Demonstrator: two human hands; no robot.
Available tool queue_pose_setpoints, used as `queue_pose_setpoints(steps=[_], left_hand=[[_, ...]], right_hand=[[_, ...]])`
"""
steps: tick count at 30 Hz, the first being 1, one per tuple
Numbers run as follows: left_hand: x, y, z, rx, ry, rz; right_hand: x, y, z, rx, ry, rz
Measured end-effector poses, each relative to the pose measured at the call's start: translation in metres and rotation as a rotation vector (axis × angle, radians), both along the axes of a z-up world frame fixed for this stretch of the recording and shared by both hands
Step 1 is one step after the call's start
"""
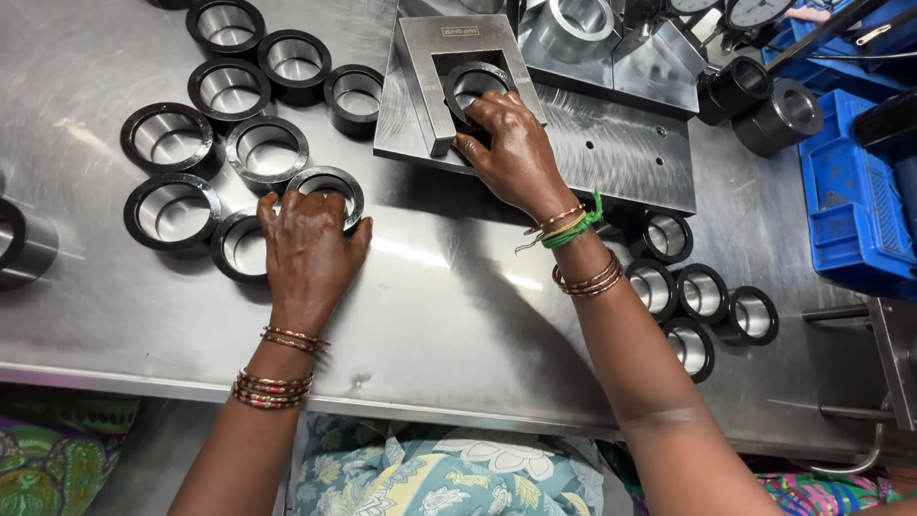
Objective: Inspecting and sorting metal rings on a workbench using a dial gauge and cleaning cloth.
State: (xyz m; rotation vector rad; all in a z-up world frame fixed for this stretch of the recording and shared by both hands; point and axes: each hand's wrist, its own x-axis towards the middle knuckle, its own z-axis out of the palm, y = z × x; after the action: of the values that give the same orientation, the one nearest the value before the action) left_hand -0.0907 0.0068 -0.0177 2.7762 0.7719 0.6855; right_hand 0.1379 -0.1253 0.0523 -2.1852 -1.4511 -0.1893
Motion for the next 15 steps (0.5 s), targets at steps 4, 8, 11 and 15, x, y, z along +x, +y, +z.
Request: queue_pose_setpoints(steps=[4,8,11,15], left_hand=[[-0.001,0.0,0.0,-0.004,-0.018,0.0],[-0.001,0.002,-0.002,-0.016,-0.011,0.003],[0.0,0.003,-0.005,-0.043,-0.018,0.009],[0.001,0.01,-0.019,-0.041,-0.056,0.009]], right_hand=[[-0.002,0.0,-0.001,0.003,0.017,-0.013],[0.0,-0.003,-0.011,0.118,-0.038,0.051],[-0.012,-0.009,-0.006,0.085,-0.064,0.028],[-0.045,-0.054,-0.015,0.064,-0.076,0.061]])
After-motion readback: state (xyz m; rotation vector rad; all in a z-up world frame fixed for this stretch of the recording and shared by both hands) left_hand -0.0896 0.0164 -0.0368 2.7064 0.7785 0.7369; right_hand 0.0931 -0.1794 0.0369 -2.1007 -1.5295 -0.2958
